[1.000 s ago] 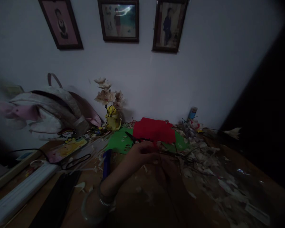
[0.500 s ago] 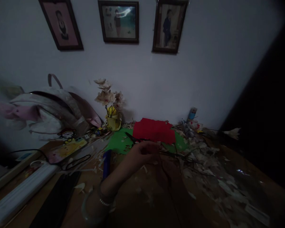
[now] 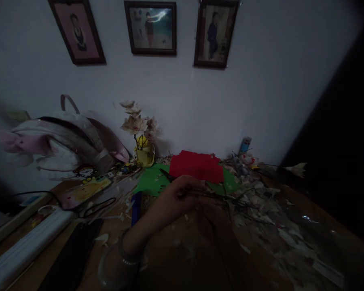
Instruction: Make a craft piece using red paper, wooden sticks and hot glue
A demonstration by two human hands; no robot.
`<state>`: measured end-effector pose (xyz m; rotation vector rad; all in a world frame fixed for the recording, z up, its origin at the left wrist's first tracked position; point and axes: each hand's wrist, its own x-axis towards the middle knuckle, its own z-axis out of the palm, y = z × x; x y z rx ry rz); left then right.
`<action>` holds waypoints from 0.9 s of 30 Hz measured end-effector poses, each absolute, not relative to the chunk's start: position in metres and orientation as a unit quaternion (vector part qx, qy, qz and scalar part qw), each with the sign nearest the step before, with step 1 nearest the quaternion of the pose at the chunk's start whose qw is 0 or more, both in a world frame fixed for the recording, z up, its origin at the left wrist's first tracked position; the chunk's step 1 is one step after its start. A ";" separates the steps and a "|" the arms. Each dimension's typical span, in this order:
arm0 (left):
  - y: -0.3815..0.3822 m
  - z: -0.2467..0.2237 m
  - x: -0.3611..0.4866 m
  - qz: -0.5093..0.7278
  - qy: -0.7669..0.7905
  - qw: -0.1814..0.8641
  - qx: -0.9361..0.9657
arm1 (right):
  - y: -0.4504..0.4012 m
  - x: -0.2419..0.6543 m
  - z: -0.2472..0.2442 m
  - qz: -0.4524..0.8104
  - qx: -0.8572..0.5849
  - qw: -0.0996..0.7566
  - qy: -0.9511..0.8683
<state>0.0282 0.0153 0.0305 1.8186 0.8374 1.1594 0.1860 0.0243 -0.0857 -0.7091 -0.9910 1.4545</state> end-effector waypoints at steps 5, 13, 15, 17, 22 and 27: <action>0.008 0.035 0.028 0.466 0.318 0.279 0.777 | 0.030 0.186 -0.085 0.592 -0.312 0.613 -0.420; 0.011 0.031 0.032 0.434 0.409 0.192 0.779 | 0.017 0.188 -0.073 0.614 -0.297 0.599 -0.420; 0.014 0.027 0.033 0.417 0.431 0.186 0.778 | 0.013 0.188 -0.068 0.620 -0.293 0.596 -0.418; 0.015 0.024 0.032 0.399 0.460 0.181 0.772 | 0.012 0.188 -0.065 0.624 -0.290 0.594 -0.416; 0.016 0.023 0.030 0.395 0.487 0.176 0.759 | 0.012 0.187 -0.062 0.632 -0.285 0.593 -0.408; 0.019 0.023 0.029 0.380 0.497 0.203 0.753 | 0.014 0.190 -0.060 0.636 -0.284 0.595 -0.402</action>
